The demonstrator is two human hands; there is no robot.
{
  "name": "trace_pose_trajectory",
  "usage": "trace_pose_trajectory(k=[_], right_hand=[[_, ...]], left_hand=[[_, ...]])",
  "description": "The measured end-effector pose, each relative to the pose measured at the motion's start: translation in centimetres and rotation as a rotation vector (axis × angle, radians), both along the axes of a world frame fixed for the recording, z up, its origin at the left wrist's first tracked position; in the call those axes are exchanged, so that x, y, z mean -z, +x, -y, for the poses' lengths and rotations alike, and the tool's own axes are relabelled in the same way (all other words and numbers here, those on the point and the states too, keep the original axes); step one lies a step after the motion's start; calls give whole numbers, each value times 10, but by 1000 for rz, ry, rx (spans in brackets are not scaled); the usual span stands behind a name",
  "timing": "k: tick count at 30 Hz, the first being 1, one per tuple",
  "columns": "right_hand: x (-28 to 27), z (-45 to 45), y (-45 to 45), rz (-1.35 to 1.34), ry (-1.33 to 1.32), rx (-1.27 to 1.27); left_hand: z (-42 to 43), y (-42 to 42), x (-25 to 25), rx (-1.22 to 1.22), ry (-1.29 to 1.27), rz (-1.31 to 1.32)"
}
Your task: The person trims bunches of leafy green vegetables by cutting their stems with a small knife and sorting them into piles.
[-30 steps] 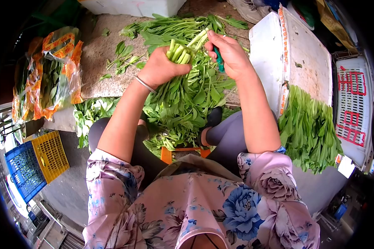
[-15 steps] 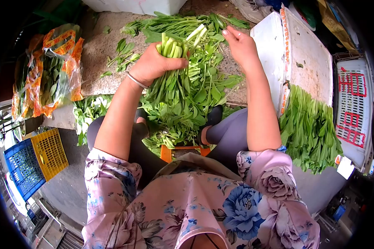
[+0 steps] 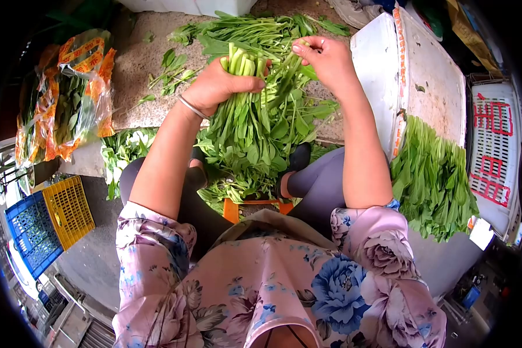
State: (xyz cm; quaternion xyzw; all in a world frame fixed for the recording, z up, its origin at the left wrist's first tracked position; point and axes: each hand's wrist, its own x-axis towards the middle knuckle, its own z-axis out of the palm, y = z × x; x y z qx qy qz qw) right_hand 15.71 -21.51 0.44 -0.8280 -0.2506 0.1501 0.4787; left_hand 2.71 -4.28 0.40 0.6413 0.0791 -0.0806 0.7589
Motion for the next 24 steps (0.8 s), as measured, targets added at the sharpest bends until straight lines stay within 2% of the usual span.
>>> trace_pose_trajectory(k=[2, 4, 5, 6, 8, 9, 16, 18, 22, 24], right_hand=[[7, 1, 1, -12, -28, -55], [-14, -3, -15, -244, 23, -256], [-18, -4, -21, -410, 158, -268], [-16, -5, -20, -412, 157, -270], [-9, -6, -20, -525, 356, -292], [-10, -8, -21, -549, 369, -269], [-5, -15, -26, -608, 390, -236], [-4, -15, -31, -599, 365, -232], [2, -14, -32, -614, 278, -164], [1, -16, -34, -482, 286, -126]], left_hand=[[1, 1, 0, -42, -65, 12], [1, 1, 2, -45, -85, 17], [1, 0, 1, -36, -65, -10], [0, -2, -1, -29, -45, -37], [3, -4, -4, -58, -71, -28], [5, -4, -5, -81, -97, -18], [6, -1, 0, -151, -140, 12], [2, -2, 1, -46, -59, -31], [6, -2, -3, -29, -93, -91], [3, 0, 2, -26, -80, -102]])
